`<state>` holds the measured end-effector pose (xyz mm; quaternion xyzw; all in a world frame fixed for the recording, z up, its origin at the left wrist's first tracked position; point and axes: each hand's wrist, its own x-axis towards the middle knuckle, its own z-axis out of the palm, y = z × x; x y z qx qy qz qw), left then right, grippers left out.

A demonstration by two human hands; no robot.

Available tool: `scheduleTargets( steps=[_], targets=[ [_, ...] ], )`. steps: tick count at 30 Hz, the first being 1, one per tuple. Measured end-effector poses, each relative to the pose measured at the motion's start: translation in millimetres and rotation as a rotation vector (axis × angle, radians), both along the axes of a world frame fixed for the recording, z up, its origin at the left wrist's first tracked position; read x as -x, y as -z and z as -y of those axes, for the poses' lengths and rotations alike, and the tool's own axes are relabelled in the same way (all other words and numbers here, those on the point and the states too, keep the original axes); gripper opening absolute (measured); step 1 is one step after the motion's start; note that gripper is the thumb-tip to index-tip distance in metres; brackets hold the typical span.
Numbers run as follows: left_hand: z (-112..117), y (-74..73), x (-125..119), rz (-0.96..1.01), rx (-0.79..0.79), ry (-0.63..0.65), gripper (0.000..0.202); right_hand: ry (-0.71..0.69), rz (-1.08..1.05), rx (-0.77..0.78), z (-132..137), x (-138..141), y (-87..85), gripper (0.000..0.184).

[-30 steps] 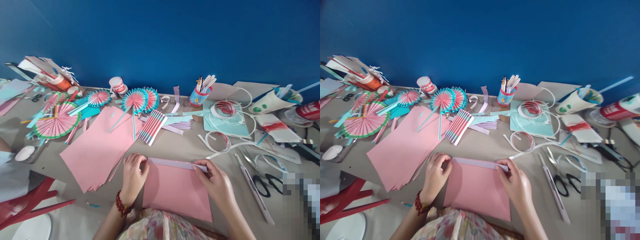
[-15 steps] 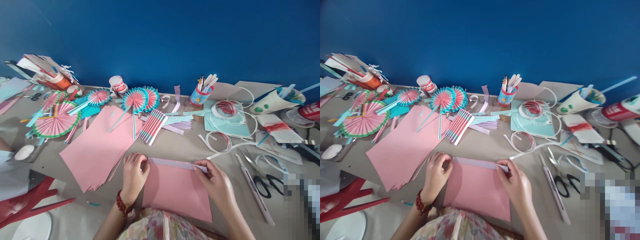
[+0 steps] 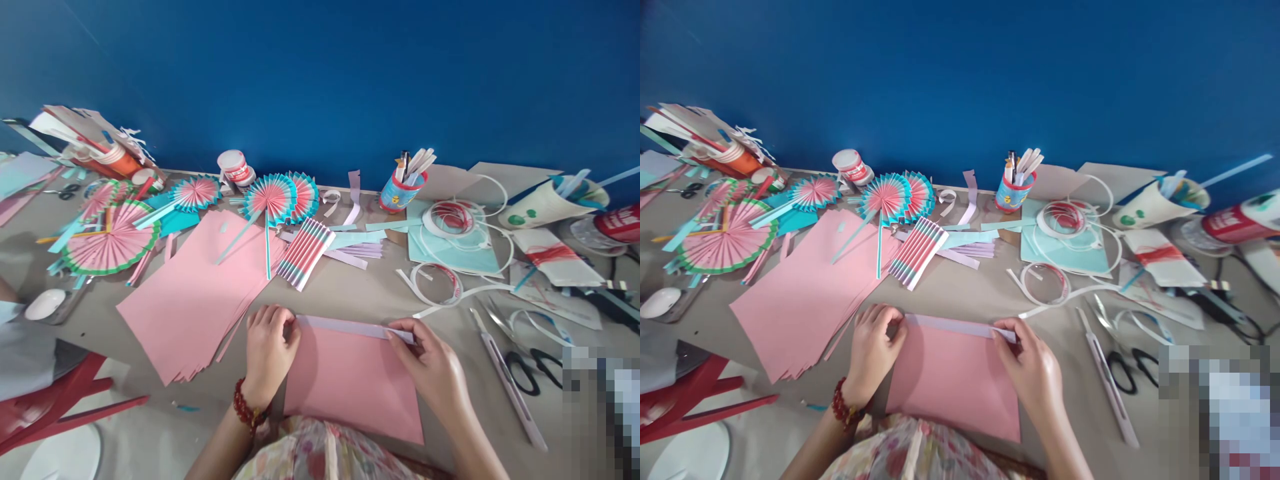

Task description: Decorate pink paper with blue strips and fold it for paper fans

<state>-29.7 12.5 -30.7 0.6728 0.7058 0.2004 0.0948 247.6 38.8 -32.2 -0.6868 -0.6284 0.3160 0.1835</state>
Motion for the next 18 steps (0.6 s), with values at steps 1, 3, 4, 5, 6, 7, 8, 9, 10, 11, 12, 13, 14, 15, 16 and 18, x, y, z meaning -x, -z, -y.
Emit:
scheduleTargets(
  steps=[1,3,4,5,6,7,8,9,10,11,12,13,14,15,16,18],
  targets=[
    [0.0,-0.3,-0.3,-0.005,0.0,0.0,0.017,0.002,0.004,-0.003,0.2,-0.1,0.5,0.028],
    [-0.3,-1.3,-0.8,-0.016,0.001,-0.001,0.017,0.002,0.016,-0.014,0.6,-0.2,1.6,0.028],
    [-0.5,-1.8,-1.0,-0.022,0.004,-0.002,0.017,0.001,0.022,-0.025,0.7,-0.1,1.9,0.028],
    [-0.8,-2.4,-1.2,-0.028,0.006,-0.005,0.017,0.0,0.03,-0.036,0.6,0.0,2.2,0.029],
    [-1.0,-2.9,-1.4,-0.035,0.012,-0.007,0.017,-0.001,0.038,-0.048,0.5,0.2,2.4,0.029],
    [-1.1,-3.3,-1.5,-0.042,0.019,-0.01,0.017,-0.001,0.047,-0.058,0.3,0.5,2.5,0.029],
    [-1.2,-3.5,-1.6,-0.048,0.025,-0.012,0.016,0.0,0.056,-0.065,0.1,0.9,2.6,0.029],
    [-1.2,-3.7,-1.6,-0.053,0.029,-0.014,0.016,-0.001,0.065,-0.069,-0.1,1.4,2.6,0.029],
    [-1.2,-3.7,-1.7,-0.057,0.031,-0.014,0.016,-0.001,0.076,-0.072,-0.2,1.9,2.6,0.028],
    [-1.1,-3.8,-1.9,-0.059,0.033,-0.015,0.016,-0.002,0.086,-0.076,-0.2,2.3,2.5,0.028],
    [-1.0,-3.7,-2.1,-0.06,0.033,-0.016,0.015,-0.003,0.093,-0.081,-0.2,2.7,2.4,0.028],
    [-0.9,-3.8,-2.3,-0.061,0.033,-0.015,0.015,-0.005,0.099,-0.087,-0.1,3.1,2.3,0.027],
    [-0.8,-3.8,-2.6,-0.061,0.033,-0.015,0.016,-0.007,0.104,-0.091,0.0,3.5,2.0,0.027],
    [-0.8,-4.0,-2.8,-0.062,0.032,-0.015,0.016,-0.009,0.108,-0.095,0.0,3.9,1.7,0.026],
    [-0.9,-4.2,-3.0,-0.063,0.031,-0.014,0.016,-0.011,0.113,-0.097,0.0,4.5,1.3,0.026],
    [-1.3,-4.4,-3.2,-0.066,0.03,-0.012,0.016,-0.012,0.124,-0.106,-0.5,5.9,0.2,0.026]
  ],
)
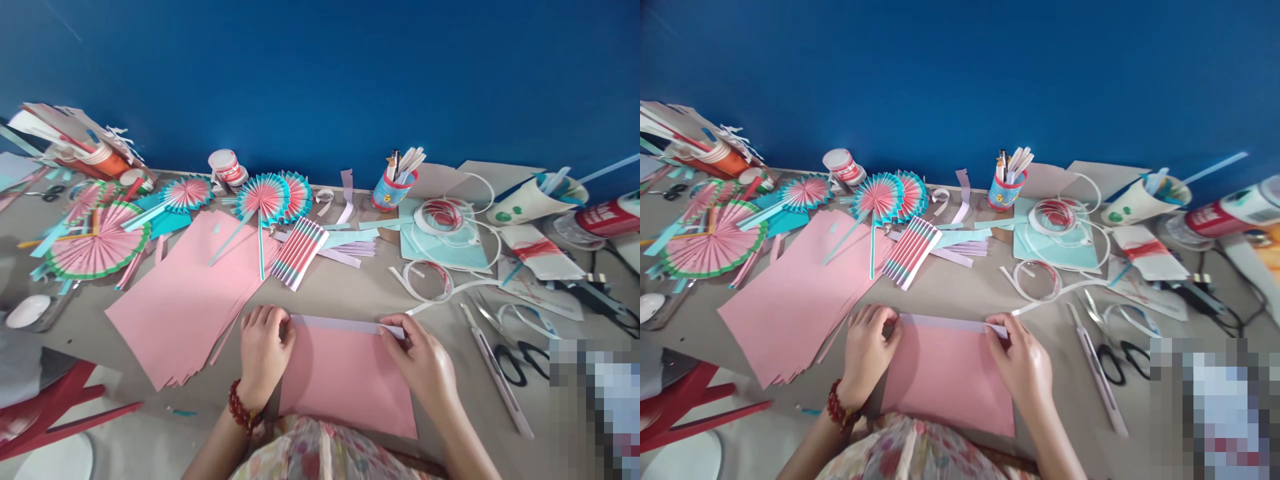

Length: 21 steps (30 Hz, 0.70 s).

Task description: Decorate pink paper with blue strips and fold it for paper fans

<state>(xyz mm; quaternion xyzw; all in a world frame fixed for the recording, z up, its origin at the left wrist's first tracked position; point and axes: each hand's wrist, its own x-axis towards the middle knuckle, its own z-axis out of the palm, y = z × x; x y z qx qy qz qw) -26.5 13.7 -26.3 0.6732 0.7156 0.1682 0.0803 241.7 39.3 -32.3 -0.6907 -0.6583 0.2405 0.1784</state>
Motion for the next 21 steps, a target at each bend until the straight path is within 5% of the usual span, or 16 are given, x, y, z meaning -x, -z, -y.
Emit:
scheduleTargets(
  steps=[21],
  targets=[
    [-0.3,0.3,1.0,-0.015,-0.027,0.009,0.017,-0.015,0.062,-0.039,0.4,4.5,-2.8,0.027]
  ],
)
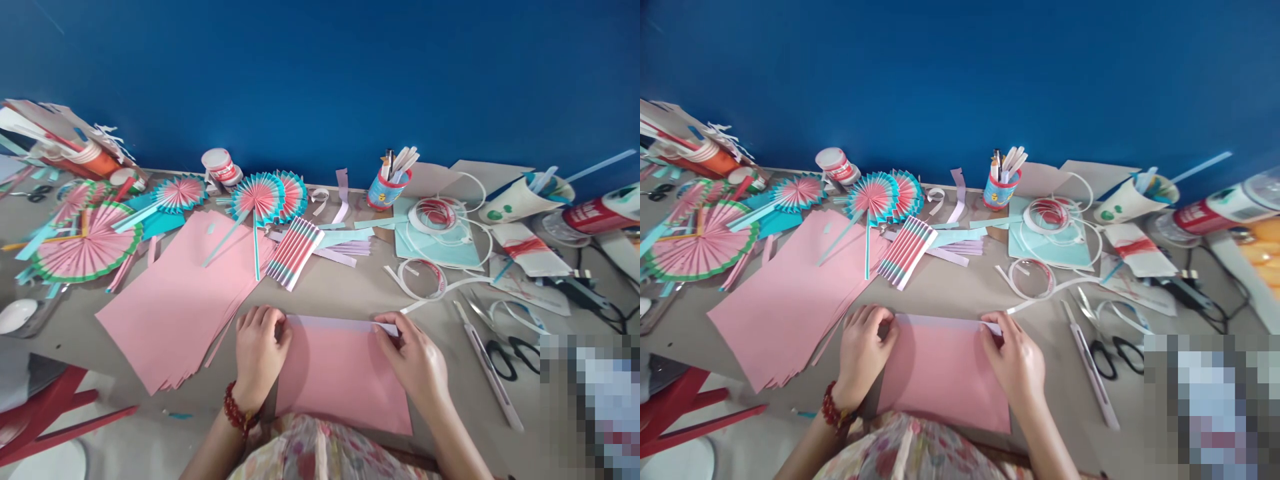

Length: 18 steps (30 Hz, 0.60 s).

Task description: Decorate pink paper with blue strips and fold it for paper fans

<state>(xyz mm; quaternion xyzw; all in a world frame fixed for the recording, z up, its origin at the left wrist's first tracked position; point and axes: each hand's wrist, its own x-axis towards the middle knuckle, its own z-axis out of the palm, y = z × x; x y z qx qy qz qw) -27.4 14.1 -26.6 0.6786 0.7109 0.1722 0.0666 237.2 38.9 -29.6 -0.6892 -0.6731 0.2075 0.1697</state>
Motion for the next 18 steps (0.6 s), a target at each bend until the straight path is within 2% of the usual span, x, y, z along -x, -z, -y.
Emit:
scheduleTargets(
  steps=[18],
  targets=[
    [-0.3,0.1,0.2,-0.003,0.007,0.004,0.015,-0.003,-0.004,-0.026,1.7,2.3,-1.5,0.025]
  ],
)
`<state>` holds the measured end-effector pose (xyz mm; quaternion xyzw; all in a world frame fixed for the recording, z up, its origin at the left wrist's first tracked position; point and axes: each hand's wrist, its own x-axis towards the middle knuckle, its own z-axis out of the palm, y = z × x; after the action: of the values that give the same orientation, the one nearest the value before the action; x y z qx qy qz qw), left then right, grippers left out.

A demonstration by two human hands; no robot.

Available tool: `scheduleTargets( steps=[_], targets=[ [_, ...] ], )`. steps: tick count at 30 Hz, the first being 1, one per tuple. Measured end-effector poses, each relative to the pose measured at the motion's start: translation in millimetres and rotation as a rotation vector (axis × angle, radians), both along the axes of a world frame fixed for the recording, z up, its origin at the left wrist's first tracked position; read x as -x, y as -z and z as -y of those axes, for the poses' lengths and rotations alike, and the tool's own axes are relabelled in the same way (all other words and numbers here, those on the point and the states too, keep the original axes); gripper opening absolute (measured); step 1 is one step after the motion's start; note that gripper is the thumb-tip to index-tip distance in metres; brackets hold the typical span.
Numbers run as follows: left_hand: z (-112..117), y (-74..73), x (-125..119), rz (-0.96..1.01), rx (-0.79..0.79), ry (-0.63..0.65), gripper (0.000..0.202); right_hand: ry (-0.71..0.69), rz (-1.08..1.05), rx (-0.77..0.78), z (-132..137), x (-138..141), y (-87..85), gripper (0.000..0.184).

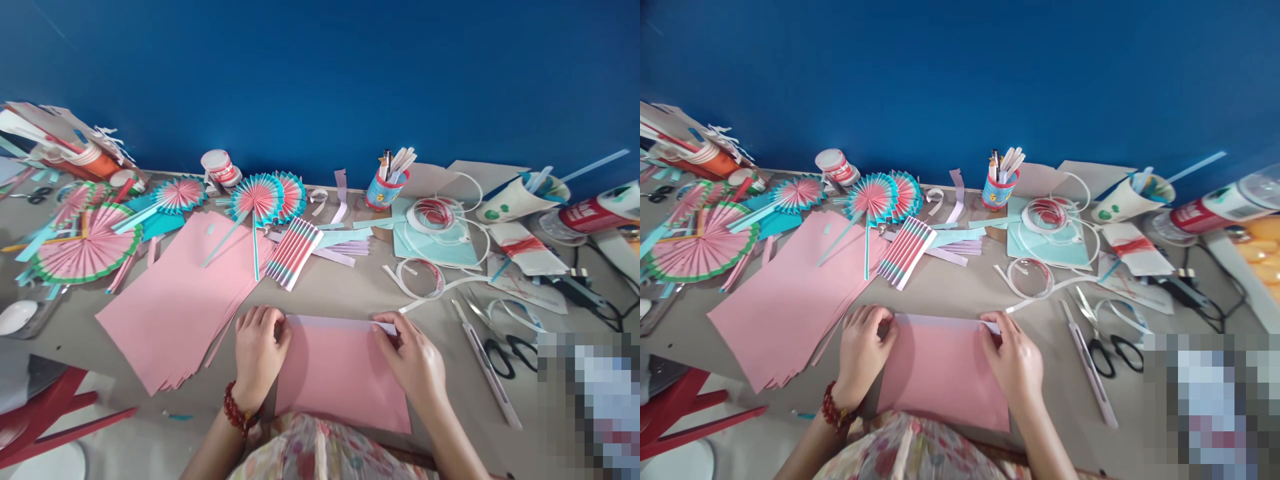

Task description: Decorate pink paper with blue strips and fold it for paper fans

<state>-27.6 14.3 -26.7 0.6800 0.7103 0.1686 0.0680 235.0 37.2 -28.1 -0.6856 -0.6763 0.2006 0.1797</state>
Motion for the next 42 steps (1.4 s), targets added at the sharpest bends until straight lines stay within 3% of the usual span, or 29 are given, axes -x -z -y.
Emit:
scheduleTargets(
  steps=[20,29,32,35,38,42],
  targets=[
    [1,0.6,1,0.055,-0.009,-0.008,0.017,0.01,-0.005,-0.003,0,1,0.1,0.024],
    [4,-2.2,3,0.05,-0.048,0.047,0.018,-0.003,0.006,-0.007,2,1,4.1,0.021],
    [4,-11.3,-7,0.049,-0.039,0.24,0.028,-0.011,-0.004,-0.009,2,1,3.3,0.019],
    [0,-20.5,-25,0.054,0.039,0.613,0.038,-0.02,-0.001,-0.013,2,2,2.2,0.018],
    [-8,-17.7,-44,0.035,0.095,0.943,0.057,-0.038,0.014,-0.041,2,2,2.5,0.017],
    [-15,1.1,-54,0.06,0.106,1.047,0.082,-0.045,0.02,-0.093,3,1,3.7,0.017]
  ],
)
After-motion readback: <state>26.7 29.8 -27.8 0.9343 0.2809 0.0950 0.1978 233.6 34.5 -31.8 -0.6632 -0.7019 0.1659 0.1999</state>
